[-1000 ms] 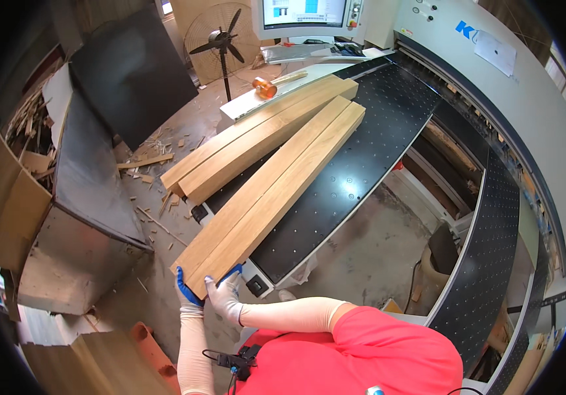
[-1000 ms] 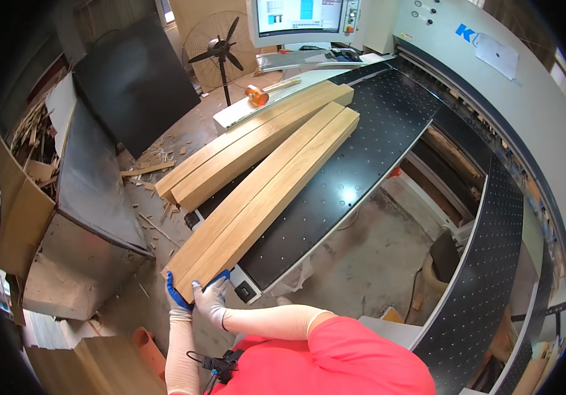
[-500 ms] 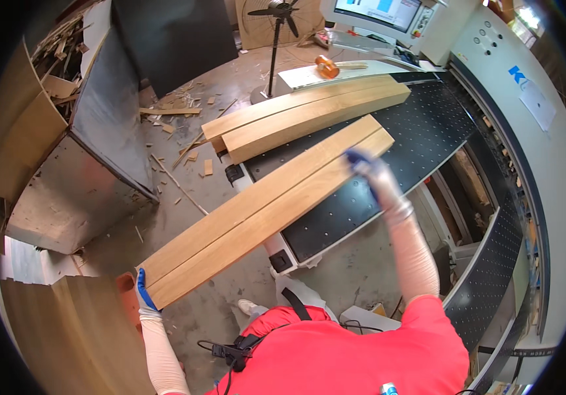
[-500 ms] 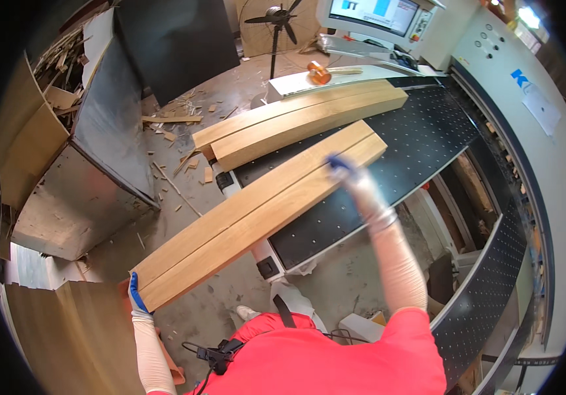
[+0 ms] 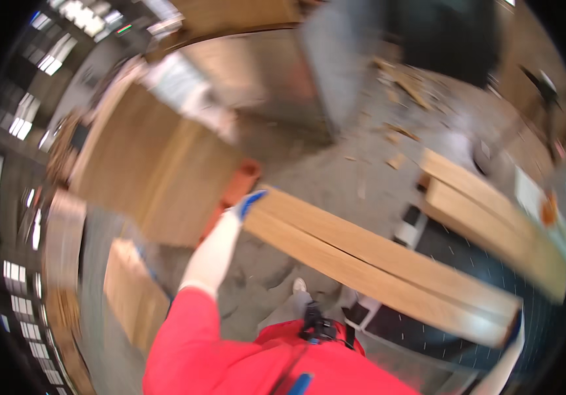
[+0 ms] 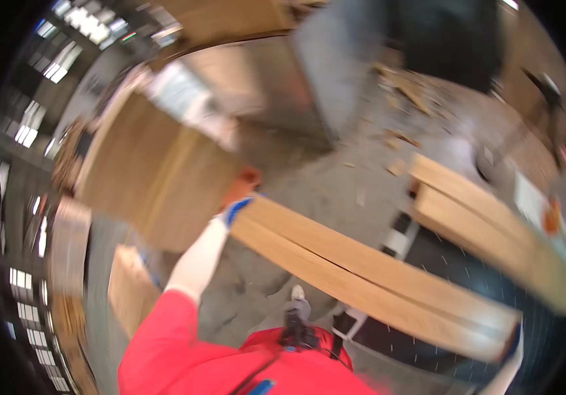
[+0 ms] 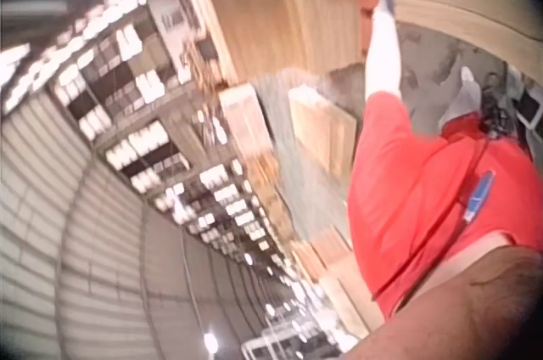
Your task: Picking up and stacking long wooden boards onto panels in a furniture manufacturing facility.
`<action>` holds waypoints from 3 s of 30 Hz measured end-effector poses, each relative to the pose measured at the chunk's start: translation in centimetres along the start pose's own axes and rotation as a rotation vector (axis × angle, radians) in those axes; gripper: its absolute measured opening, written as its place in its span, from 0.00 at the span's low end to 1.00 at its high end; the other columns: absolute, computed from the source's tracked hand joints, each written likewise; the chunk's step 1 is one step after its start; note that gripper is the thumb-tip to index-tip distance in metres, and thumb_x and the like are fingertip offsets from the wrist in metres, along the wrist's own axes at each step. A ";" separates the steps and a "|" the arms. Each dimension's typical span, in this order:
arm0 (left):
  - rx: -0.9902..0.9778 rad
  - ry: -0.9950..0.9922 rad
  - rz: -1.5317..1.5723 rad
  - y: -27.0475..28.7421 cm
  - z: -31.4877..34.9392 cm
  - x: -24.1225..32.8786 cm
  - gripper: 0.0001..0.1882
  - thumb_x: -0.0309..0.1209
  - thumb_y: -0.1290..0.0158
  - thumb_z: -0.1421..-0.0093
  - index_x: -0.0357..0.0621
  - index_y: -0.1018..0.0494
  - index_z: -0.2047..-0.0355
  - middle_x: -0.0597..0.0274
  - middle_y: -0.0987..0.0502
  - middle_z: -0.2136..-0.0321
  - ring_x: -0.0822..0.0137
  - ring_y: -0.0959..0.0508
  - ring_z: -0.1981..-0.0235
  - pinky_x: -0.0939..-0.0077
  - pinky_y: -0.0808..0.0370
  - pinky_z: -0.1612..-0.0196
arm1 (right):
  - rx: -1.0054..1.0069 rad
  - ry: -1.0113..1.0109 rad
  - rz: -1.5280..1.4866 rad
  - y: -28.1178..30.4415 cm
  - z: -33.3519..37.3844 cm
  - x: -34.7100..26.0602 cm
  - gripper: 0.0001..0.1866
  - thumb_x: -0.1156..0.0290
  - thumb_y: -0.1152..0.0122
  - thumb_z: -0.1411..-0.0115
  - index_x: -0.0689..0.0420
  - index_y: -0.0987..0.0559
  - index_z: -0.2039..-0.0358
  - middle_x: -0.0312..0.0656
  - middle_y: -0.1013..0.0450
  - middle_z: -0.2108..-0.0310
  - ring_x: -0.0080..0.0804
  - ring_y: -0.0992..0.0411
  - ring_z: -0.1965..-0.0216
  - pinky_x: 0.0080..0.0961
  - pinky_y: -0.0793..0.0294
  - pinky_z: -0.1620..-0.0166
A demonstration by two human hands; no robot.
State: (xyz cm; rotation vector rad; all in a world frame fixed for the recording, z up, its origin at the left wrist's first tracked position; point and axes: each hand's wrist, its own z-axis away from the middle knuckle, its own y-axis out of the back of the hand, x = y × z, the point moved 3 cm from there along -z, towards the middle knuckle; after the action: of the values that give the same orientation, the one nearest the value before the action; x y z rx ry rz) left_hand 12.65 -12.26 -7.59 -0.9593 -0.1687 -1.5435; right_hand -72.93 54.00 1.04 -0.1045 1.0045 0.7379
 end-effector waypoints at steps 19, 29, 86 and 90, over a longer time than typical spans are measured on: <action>0.056 -0.219 -0.405 4.5 8.7 -3.9 0.31 0.57 0.46 0.40 0.47 0.25 0.46 0.69 0.22 0.51 0.74 0.26 0.50 0.75 0.33 0.45 | -0.397 0.188 0.419 -37.5 1.0 -19.7 0.30 0.58 0.62 0.31 0.61 0.41 0.33 0.43 0.46 0.32 0.42 0.51 0.31 0.47 0.63 0.30; 0.383 -0.154 -0.024 23.9 35.9 -16.3 0.31 0.57 0.46 0.40 0.49 0.26 0.45 0.67 0.21 0.51 0.73 0.23 0.53 0.73 0.30 0.46 | -0.758 0.231 0.501 -61.5 16.1 -19.4 0.29 0.57 0.60 0.31 0.61 0.39 0.34 0.42 0.44 0.33 0.40 0.48 0.33 0.43 0.58 0.31; 1.377 -0.636 1.332 114.7 161.2 -84.5 0.28 0.44 0.48 0.36 0.42 0.32 0.40 0.60 0.25 0.46 0.64 0.25 0.47 0.65 0.31 0.41 | -1.533 0.059 1.039 -162.9 154.8 66.8 0.28 0.46 0.42 0.38 0.52 0.26 0.45 0.37 0.25 0.50 0.31 0.28 0.50 0.31 0.29 0.45; 1.271 -0.622 1.192 131.0 167.1 -83.9 0.30 0.43 0.49 0.34 0.42 0.37 0.36 0.59 0.29 0.42 0.63 0.29 0.42 0.65 0.35 0.37 | -1.361 -0.149 1.060 -163.7 156.0 71.3 0.31 0.45 0.44 0.37 0.55 0.27 0.43 0.36 0.26 0.48 0.31 0.30 0.47 0.31 0.32 0.42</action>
State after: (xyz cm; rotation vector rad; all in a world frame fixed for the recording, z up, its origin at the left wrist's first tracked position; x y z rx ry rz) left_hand 197.90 121.07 -8.05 -0.2708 -0.7424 0.1316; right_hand 162.69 29.83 -9.61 -0.7073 0.1734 2.2789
